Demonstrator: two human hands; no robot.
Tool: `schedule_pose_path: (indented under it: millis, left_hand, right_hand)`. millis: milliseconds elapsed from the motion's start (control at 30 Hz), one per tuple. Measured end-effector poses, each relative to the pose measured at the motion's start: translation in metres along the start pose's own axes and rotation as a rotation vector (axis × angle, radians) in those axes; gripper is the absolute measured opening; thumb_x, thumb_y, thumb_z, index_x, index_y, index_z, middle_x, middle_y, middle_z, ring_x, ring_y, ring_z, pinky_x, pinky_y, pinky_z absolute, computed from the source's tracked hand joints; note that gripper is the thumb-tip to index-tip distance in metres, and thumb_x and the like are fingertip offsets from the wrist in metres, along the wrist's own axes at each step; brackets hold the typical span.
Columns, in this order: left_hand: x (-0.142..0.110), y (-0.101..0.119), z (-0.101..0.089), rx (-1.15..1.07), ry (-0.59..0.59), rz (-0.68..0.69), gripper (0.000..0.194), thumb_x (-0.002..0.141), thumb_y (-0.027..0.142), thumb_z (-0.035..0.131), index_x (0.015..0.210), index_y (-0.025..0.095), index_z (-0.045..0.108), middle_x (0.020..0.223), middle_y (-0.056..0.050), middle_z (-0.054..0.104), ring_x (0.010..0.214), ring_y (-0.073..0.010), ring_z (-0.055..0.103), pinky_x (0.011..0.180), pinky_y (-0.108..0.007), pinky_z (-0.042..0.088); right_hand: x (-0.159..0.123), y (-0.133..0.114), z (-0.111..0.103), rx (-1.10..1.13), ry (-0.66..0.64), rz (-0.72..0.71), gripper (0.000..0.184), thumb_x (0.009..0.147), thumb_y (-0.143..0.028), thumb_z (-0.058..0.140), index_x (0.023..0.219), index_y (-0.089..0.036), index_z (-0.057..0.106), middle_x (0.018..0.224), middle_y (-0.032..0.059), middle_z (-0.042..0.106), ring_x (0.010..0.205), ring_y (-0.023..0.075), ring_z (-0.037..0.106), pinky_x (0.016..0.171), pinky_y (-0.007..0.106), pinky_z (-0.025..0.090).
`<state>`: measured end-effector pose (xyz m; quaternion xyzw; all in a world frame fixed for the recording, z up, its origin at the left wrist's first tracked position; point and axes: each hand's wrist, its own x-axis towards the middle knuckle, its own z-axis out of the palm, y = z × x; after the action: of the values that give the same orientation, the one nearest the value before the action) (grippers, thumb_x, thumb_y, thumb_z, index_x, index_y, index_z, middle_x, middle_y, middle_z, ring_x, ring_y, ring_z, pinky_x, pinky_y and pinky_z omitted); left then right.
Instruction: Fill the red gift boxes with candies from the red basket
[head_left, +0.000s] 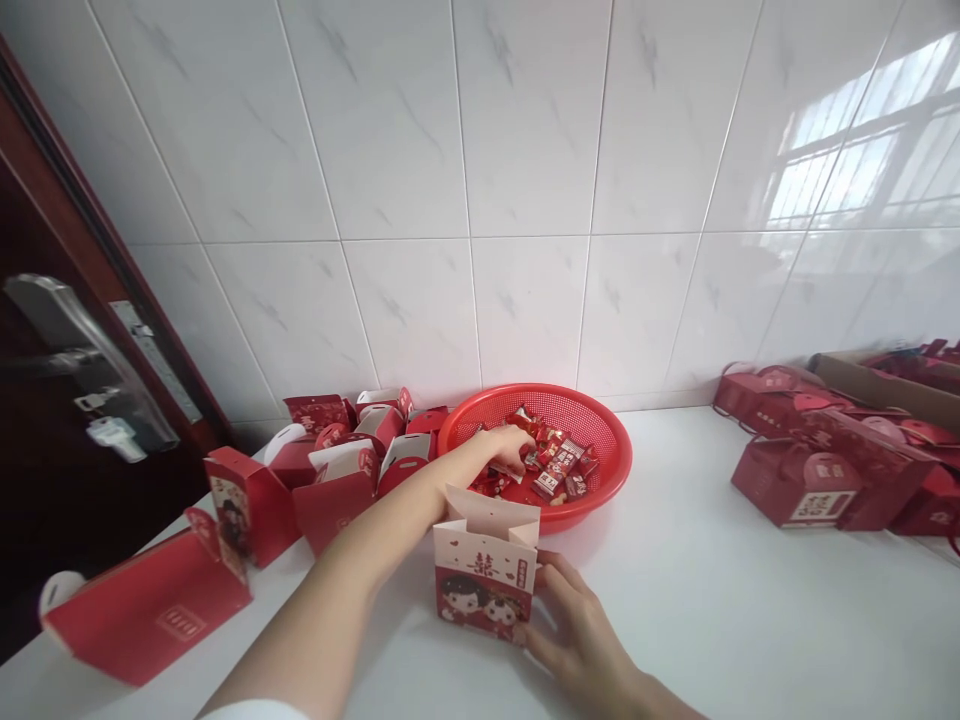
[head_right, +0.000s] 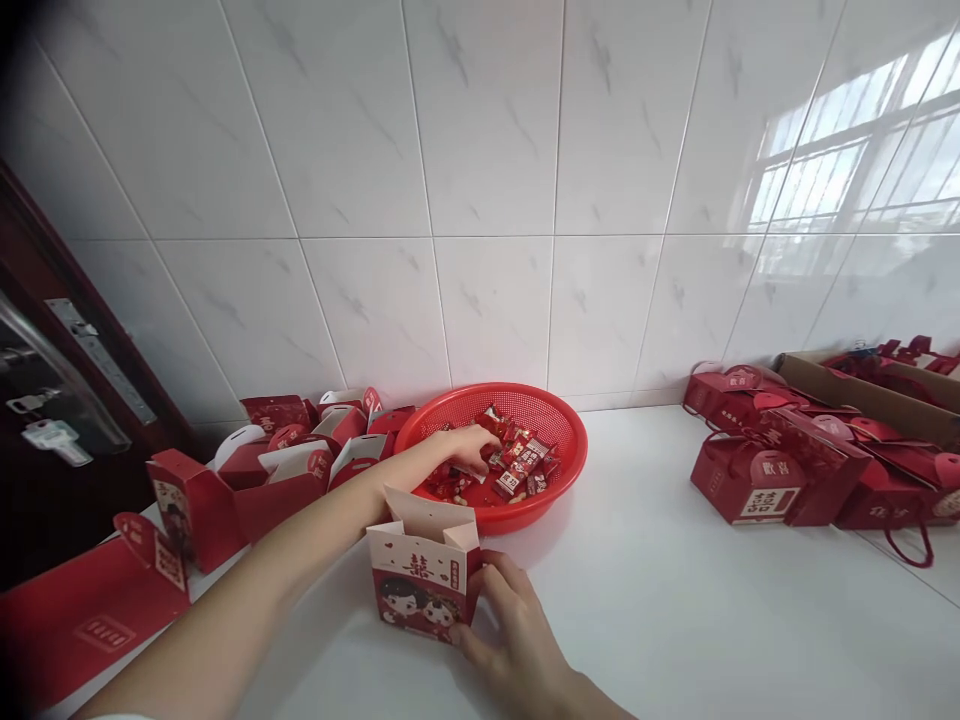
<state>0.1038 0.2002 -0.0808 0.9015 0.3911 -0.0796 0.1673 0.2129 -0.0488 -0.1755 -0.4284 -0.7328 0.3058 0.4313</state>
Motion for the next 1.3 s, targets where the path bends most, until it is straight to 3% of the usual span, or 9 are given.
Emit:
schedule_pose_path:
  millis: [300, 400, 533, 667, 800, 900, 967, 1067, 1300]
  left_hand:
    - [-0.007, 0.006, -0.008, -0.207, 0.178, 0.021, 0.009, 0.074, 0.016, 0.061, 0.068, 0.021, 0.066, 0.064, 0.002, 0.06, 0.065, -0.016, 0.055, 0.061, -0.027, 0.039]
    - [-0.011, 0.002, -0.01, -0.301, 0.275, -0.022, 0.021, 0.08, 0.024, 0.061, 0.06, 0.019, 0.056, 0.055, 0.005, 0.047, 0.054, -0.0125, 0.043, 0.055, -0.027, 0.031]
    - [-0.012, -0.003, -0.011, -0.427, 0.344, -0.066, 0.031, 0.076, 0.033, 0.067, 0.053, 0.019, 0.051, 0.048, 0.007, 0.035, 0.047, -0.0096, 0.033, 0.05, -0.027, 0.024]
    - [-0.008, -0.002, -0.014, -0.53, 0.367, -0.043, 0.032, 0.076, 0.037, 0.065, 0.052, 0.019, 0.057, 0.047, 0.005, 0.042, 0.046, -0.0096, 0.037, 0.048, -0.026, 0.027]
    - [-0.004, 0.0, -0.015, -0.559, 0.378, -0.041, 0.039, 0.075, 0.034, 0.072, 0.049, 0.019, 0.048, 0.048, 0.006, 0.041, 0.047, -0.009, 0.041, 0.047, -0.023, 0.029]
    - [-0.004, 0.003, -0.014, -0.54, 0.355, -0.07, 0.03, 0.084, 0.031, 0.072, 0.063, 0.017, 0.055, 0.057, 0.006, 0.048, 0.052, -0.0089, 0.048, 0.049, -0.021, 0.037]
    - [-0.004, 0.006, -0.013, -0.511, 0.325, -0.099, 0.02, 0.092, 0.032, 0.068, 0.085, 0.014, 0.063, 0.074, 0.002, 0.061, 0.061, -0.0102, 0.057, 0.056, -0.023, 0.048]
    - [-0.001, 0.009, -0.014, -0.452, 0.253, -0.132, 0.026, 0.098, 0.036, 0.062, 0.113, 0.014, 0.064, 0.103, -0.005, 0.068, 0.082, -0.0154, 0.066, 0.071, -0.032, 0.059]
    - [0.028, 0.014, -0.021, -0.314, 0.06, -0.148, 0.033, 0.097, 0.036, 0.064, 0.122, 0.015, 0.063, 0.121, -0.009, 0.066, 0.102, -0.0228, 0.067, 0.086, -0.042, 0.059]
  right_hand:
    - [-0.002, 0.001, 0.0, 0.042, -0.004, 0.002, 0.012, 0.088, -0.026, 0.064, 0.099, -0.023, 0.06, 0.125, 0.0109, 0.061, 0.118, 0.0269, 0.061, 0.098, 0.039, 0.052]
    - [-0.002, 0.002, 0.0, 0.052, -0.006, 0.0, 0.014, 0.089, -0.027, 0.064, 0.102, -0.023, 0.06, 0.127, 0.0115, 0.06, 0.118, 0.027, 0.06, 0.099, 0.039, 0.051]
    - [-0.002, 0.002, 0.0, 0.059, -0.002, 0.005, 0.015, 0.089, -0.026, 0.064, 0.103, -0.023, 0.06, 0.126, 0.0117, 0.06, 0.118, 0.0267, 0.06, 0.099, 0.039, 0.051]
    - [-0.001, 0.001, -0.001, 0.049, 0.009, 0.003, 0.013, 0.088, -0.025, 0.065, 0.1, -0.023, 0.061, 0.123, 0.011, 0.061, 0.116, 0.0266, 0.061, 0.097, 0.039, 0.052]
    - [0.0, -0.001, -0.001, 0.05, 0.023, -0.01, 0.012, 0.088, -0.025, 0.065, 0.099, -0.023, 0.062, 0.121, 0.0105, 0.063, 0.114, 0.0262, 0.062, 0.095, 0.038, 0.053]
    - [-0.001, -0.002, -0.002, 0.061, 0.016, -0.006, 0.011, 0.088, -0.025, 0.065, 0.098, -0.023, 0.062, 0.122, 0.0107, 0.062, 0.116, 0.0263, 0.062, 0.097, 0.038, 0.052]
    - [-0.001, -0.002, -0.001, 0.063, 0.018, 0.004, 0.013, 0.087, -0.024, 0.066, 0.099, -0.023, 0.063, 0.123, 0.0105, 0.062, 0.116, 0.0263, 0.062, 0.098, 0.038, 0.052]
    - [-0.002, -0.001, 0.0, 0.066, 0.022, 0.012, 0.018, 0.086, -0.023, 0.067, 0.103, -0.023, 0.065, 0.124, 0.0102, 0.062, 0.116, 0.0262, 0.062, 0.098, 0.038, 0.052]
    - [0.0, 0.002, 0.003, 0.055, 0.051, -0.03, 0.028, 0.083, -0.02, 0.07, 0.111, -0.024, 0.067, 0.122, 0.0097, 0.064, 0.114, 0.0252, 0.063, 0.097, 0.036, 0.053]
